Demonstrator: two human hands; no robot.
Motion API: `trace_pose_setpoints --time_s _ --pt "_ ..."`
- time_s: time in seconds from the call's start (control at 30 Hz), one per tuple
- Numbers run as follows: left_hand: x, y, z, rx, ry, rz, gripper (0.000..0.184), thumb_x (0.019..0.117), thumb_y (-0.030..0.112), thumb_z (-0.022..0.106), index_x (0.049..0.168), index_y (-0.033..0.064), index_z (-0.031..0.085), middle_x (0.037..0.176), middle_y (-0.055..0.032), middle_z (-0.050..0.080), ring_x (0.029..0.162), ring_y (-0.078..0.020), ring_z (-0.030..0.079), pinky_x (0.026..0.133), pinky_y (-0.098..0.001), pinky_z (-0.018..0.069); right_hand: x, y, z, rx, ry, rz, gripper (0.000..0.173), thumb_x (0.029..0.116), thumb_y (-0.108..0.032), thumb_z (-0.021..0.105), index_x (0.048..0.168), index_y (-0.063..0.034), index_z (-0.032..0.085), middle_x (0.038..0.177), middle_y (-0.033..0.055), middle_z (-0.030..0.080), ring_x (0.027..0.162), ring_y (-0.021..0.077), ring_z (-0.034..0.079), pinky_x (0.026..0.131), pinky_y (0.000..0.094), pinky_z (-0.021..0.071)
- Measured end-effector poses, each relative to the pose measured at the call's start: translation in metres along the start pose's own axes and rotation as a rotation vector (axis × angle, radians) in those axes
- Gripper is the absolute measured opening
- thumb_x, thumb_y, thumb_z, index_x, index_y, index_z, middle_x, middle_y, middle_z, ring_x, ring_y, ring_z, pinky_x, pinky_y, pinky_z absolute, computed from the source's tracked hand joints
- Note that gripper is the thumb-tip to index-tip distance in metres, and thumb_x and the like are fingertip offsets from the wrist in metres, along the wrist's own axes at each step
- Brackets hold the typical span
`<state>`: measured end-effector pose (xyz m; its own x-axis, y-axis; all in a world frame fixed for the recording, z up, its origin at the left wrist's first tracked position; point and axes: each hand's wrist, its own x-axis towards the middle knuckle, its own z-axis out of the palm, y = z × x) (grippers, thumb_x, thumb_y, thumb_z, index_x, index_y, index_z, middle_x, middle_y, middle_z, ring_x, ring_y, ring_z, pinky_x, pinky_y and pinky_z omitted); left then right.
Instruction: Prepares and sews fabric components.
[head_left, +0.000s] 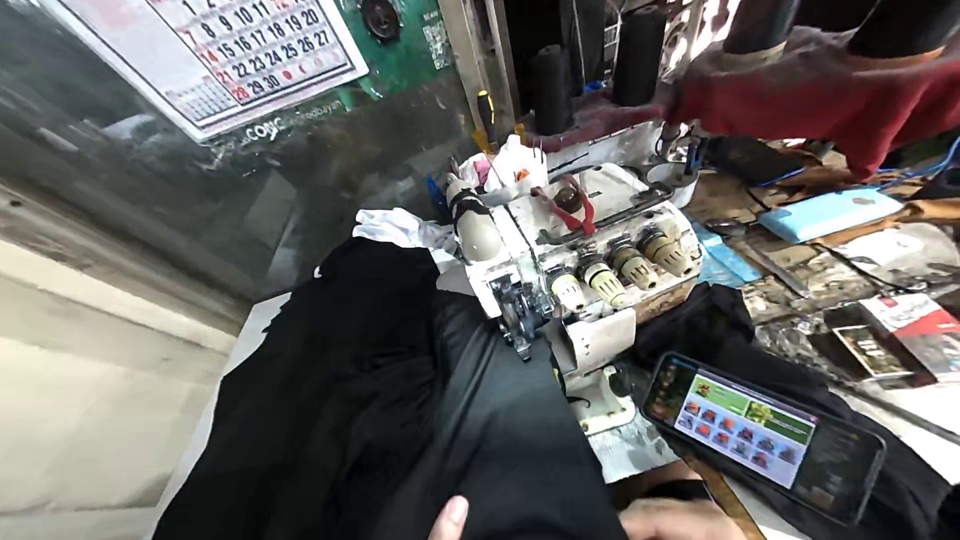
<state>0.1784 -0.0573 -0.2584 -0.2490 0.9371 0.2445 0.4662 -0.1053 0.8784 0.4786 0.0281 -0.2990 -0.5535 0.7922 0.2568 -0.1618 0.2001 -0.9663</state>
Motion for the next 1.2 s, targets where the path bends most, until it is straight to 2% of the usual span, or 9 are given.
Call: trace_pose_setpoints --time_s 0.1,0.23,0.3,0.43,0.53,0.77,0.97,1.1,1.2 --pt "0.031 0.018 -0.022 0.037 -0.059 -0.01 0.024 0.1027 0.018 0.064 0.12 0.0011 0.069 0.114 -0.007 0.073 0.109 -0.0154 0.07 0.1 -0.0395 0.0573 0.026 -0.016 0.008 -0.039 0.058 0.039 0.012 0.0994 -0.013 0.069 0.104 -0.0033 0.075 0.09 0.0057 0.075 0.074 0.0186 0.073 0.065 0.039 0.0656" --pt "0.06 0.013 -0.072 -0.224 -0.51 -0.169 0.053 0.1122 0.043 0.034 0.116 0.0015 0.067 0.092 -0.0183 0.075 0.076 -0.0328 0.075 0.071 -0.0514 0.0644 0.065 -0.017 0.021 -0.048 0.182 0.117 0.013 0.101 -0.021 0.068 0.099 -0.0102 0.075 0.084 0.0009 0.074 0.067 0.0178 0.073 0.059 0.0366 0.0659" --pt "0.073 0.034 -0.075 -0.255 -0.634 -0.018 0.061 0.1108 0.049 0.032 0.113 0.0015 0.07 0.084 -0.0128 0.074 0.068 -0.0248 0.072 0.063 -0.0437 0.0636 0.081 -0.012 0.023 -0.015 0.221 0.127 0.017 0.1003 -0.026 0.069 0.096 -0.0099 0.073 0.083 0.0023 0.075 0.066 0.0195 0.074 0.059 0.0375 0.0665" --pt "0.096 0.068 0.01 0.18 -0.09 0.356 0.027 0.106 0.024 0.053 0.101 0.0125 0.077 0.087 0.0033 0.071 0.076 -0.0079 0.067 0.068 -0.0287 0.0594 0.1 -0.015 0.025 0.014 0.283 0.151 0.021 0.0986 -0.028 0.071 0.09 -0.0084 0.072 0.077 0.0047 0.073 0.064 0.0209 0.073 0.059 0.038 0.0664" --pt "0.116 0.031 0.056 0.527 0.165 0.467 0.017 0.0981 0.031 0.064 0.103 0.0252 0.079 0.096 0.0091 0.069 0.095 -0.009 0.063 0.084 -0.0362 0.0525 0.106 -0.016 0.023 0.021 0.292 0.138 0.025 0.0993 -0.029 0.07 0.09 -0.0062 0.072 0.074 0.0066 0.072 0.06 0.0216 0.071 0.055 0.0364 0.0643" --pt "0.147 0.027 0.04 0.622 0.125 0.333 0.027 0.0991 0.044 0.06 0.119 0.0316 0.074 0.136 0.0025 0.055 0.127 -0.0194 0.05 0.101 -0.0445 0.0472 0.139 -0.008 0.029 -0.135 0.429 0.094 0.039 0.0989 -0.03 0.065 0.065 -0.0119 0.058 0.061 0.004 0.062 0.054 0.019 0.066 0.05 0.0351 0.0601" --pt "0.128 0.011 0.02 0.651 0.167 0.214 0.034 0.106 0.036 0.05 0.131 0.0258 0.071 0.109 0.0029 0.074 0.095 -0.009 0.07 0.082 -0.0357 0.0601 0.114 -0.012 0.033 -0.076 0.299 0.028 0.035 0.1002 -0.035 0.068 0.075 -0.0109 0.064 0.067 0.002 0.065 0.058 0.0177 0.066 0.053 0.0344 0.0597" --pt "0.098 0.028 -0.001 0.714 0.143 0.289 0.02 0.0958 0.038 0.066 0.091 0.0209 0.076 0.084 0.0093 0.073 0.078 -0.0017 0.069 0.066 -0.0299 0.0593 0.101 -0.026 0.036 -0.157 -0.001 -0.028 0.029 0.1059 -0.034 0.058 0.127 -0.0199 0.071 0.115 -0.0059 0.075 0.099 0.0103 0.073 0.083 0.0334 0.0655" --pt "0.066 0.041 0.042 0.539 -0.033 0.349 0.018 0.0962 0.033 0.069 0.103 0.0204 0.079 0.097 0.0089 0.076 0.089 -0.0011 0.071 0.077 -0.027 0.0621 0.095 -0.03 0.021 -0.214 -0.073 -0.067 0.039 0.1094 -0.033 0.049 0.144 -0.0185 0.061 0.135 -0.0034 0.066 0.119 0.0104 0.066 0.101 0.0355 0.0585"
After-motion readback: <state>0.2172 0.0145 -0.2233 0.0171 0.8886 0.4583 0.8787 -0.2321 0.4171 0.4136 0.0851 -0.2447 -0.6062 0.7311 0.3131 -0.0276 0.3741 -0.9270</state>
